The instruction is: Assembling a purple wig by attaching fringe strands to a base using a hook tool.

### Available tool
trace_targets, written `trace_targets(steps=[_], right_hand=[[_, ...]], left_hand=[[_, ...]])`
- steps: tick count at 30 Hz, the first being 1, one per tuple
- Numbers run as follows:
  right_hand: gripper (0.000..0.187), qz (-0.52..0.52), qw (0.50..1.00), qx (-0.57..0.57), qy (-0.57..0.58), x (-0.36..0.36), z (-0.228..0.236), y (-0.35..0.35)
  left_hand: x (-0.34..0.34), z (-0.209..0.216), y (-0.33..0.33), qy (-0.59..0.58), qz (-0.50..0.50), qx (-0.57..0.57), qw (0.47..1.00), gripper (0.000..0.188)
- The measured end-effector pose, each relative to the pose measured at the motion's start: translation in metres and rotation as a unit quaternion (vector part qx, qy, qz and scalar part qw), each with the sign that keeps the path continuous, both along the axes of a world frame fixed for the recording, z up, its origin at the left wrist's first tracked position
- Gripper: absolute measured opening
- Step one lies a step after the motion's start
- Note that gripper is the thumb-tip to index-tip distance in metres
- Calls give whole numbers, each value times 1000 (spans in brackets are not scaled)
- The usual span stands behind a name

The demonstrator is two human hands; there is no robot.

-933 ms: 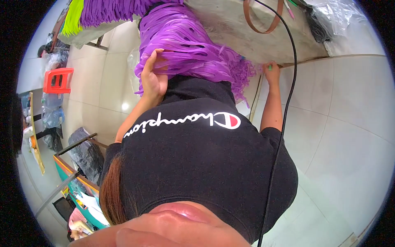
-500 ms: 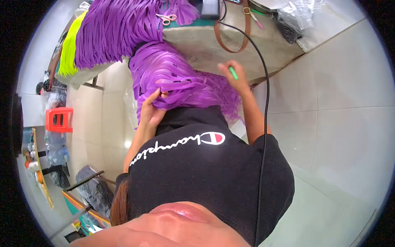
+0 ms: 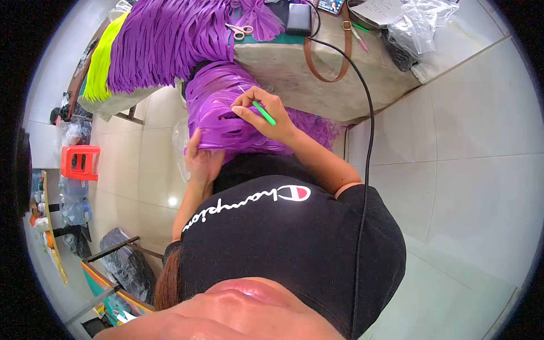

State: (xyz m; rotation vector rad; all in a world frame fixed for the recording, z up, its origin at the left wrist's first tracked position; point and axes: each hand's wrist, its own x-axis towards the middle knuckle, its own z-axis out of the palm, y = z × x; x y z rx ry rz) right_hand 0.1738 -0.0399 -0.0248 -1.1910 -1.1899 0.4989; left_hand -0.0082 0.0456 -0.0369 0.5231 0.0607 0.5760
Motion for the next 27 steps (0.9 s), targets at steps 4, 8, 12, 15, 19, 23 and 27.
trace_targets(steps=[4, 8, 12, 15, 19, 23, 27], right_hand=[[17, -16, 999, 48, -6, -5, 1, 4], [17, -9, 999, 45, -15, -8, 1, -2], [15, 48, 996, 62, -42, -12, 6, -10], [14, 76, 994, 57, -52, -18, 11, -17], [18, 65, 987, 107, 97, -18, -4, -17], [26, 34, 989, 58, 129, -9, -10, -19], [8, 40, 988, 6, 151, -18, 4, -20]], left_hand=[[8, 0, -6, 118, 78, 41, 989, 44], [6, -4, 11, -11, -66, -61, 996, 52], [4, -20, 12, -60, -118, -239, 962, 50], [5, -38, 15, -17, -129, -181, 975, 42], [10, -10, 0, 163, -5, -55, 985, 30], [14, 15, -16, 251, 111, -15, 962, 26], [12, 1, -12, 221, 67, 50, 972, 25]])
